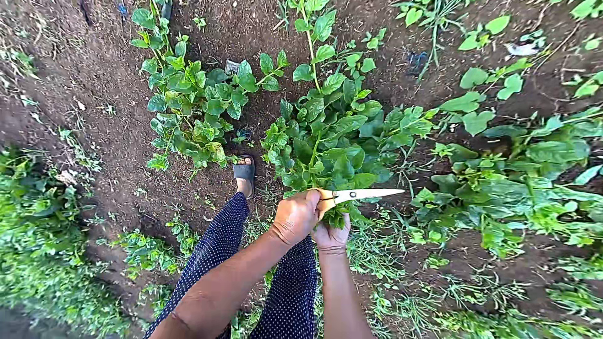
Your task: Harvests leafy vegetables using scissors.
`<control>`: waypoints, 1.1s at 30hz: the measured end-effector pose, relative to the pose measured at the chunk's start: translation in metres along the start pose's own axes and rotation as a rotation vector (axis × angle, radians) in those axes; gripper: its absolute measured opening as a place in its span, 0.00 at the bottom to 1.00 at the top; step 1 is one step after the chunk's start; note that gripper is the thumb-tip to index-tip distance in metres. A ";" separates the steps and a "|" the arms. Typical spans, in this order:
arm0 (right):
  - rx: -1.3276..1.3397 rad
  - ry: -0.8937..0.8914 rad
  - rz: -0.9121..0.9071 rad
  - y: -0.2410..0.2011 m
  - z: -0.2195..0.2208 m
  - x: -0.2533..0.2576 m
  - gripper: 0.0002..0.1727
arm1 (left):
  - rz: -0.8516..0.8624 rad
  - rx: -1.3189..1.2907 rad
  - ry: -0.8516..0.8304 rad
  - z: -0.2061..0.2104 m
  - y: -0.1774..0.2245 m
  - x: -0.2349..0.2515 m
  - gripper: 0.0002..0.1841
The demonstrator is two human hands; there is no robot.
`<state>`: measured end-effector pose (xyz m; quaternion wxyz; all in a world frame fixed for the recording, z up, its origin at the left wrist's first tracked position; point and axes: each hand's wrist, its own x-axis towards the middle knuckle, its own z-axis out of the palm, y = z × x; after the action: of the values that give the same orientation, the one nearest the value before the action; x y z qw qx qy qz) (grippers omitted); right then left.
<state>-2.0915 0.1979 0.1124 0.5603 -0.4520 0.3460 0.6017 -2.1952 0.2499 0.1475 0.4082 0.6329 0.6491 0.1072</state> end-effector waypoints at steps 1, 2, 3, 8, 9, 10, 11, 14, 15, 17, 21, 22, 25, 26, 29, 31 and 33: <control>0.006 -0.024 0.032 0.000 -0.001 0.005 0.19 | 0.020 0.027 -0.003 0.001 -0.002 -0.002 0.06; 0.012 -0.046 0.069 0.000 -0.001 0.011 0.19 | 0.039 0.051 -0.004 0.003 -0.004 -0.002 0.06; 0.026 -0.060 0.111 0.000 -0.001 0.016 0.20 | 0.056 0.071 -0.006 0.004 -0.005 -0.003 0.06; 0.120 -0.146 0.325 -0.001 -0.004 0.029 0.28 | 0.138 0.152 -0.018 0.013 -0.008 -0.010 0.03; 0.126 -0.164 0.328 -0.003 -0.008 0.031 0.27 | 0.142 0.155 -0.037 0.015 -0.006 -0.011 0.03; 0.129 -0.170 0.316 -0.004 -0.012 0.031 0.27 | 0.138 0.158 -0.063 0.016 -0.001 -0.012 0.03; 0.118 -0.153 0.289 -0.006 -0.014 0.028 0.27 | 0.125 0.157 -0.087 0.015 0.005 -0.012 0.04; 0.023 -0.073 0.178 -0.020 -0.011 0.014 0.19 | -0.048 0.149 -0.211 -0.007 0.023 0.003 0.09; 0.008 -0.090 0.190 -0.027 -0.015 0.012 0.16 | -0.172 0.127 -0.316 -0.020 0.022 0.019 0.12; 0.008 -0.140 0.272 -0.044 -0.030 0.013 0.21 | -0.439 0.065 -0.576 -0.038 0.001 0.066 0.19; -0.060 -0.058 0.310 -0.056 -0.046 0.014 0.21 | -0.625 0.123 -0.906 -0.017 -0.065 0.159 0.20; -0.095 -0.033 0.298 -0.055 -0.049 0.014 0.20 | -0.652 0.153 -0.998 -0.010 -0.072 0.178 0.20; -0.189 0.012 0.238 -0.052 -0.056 0.013 0.17 | -0.752 0.231 -1.121 0.007 -0.070 0.215 0.20; -0.216 0.021 0.216 -0.052 -0.056 0.013 0.17 | -0.802 0.232 -1.129 0.013 -0.067 0.223 0.20; -0.199 0.027 0.209 -0.052 -0.060 0.014 0.19 | -0.874 0.251 -1.152 0.029 -0.060 0.234 0.18; -0.181 0.023 0.218 -0.054 -0.063 0.015 0.21 | -0.884 0.278 -1.162 0.036 -0.051 0.235 0.16; -0.168 0.017 0.224 -0.055 -0.065 0.016 0.23 | -0.892 0.273 -1.162 0.041 -0.048 0.237 0.16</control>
<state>-2.0267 0.1510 0.0791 0.4469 -0.4610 0.3473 0.6834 -2.1707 0.4417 -0.0039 0.6081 0.3089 0.5317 -0.5020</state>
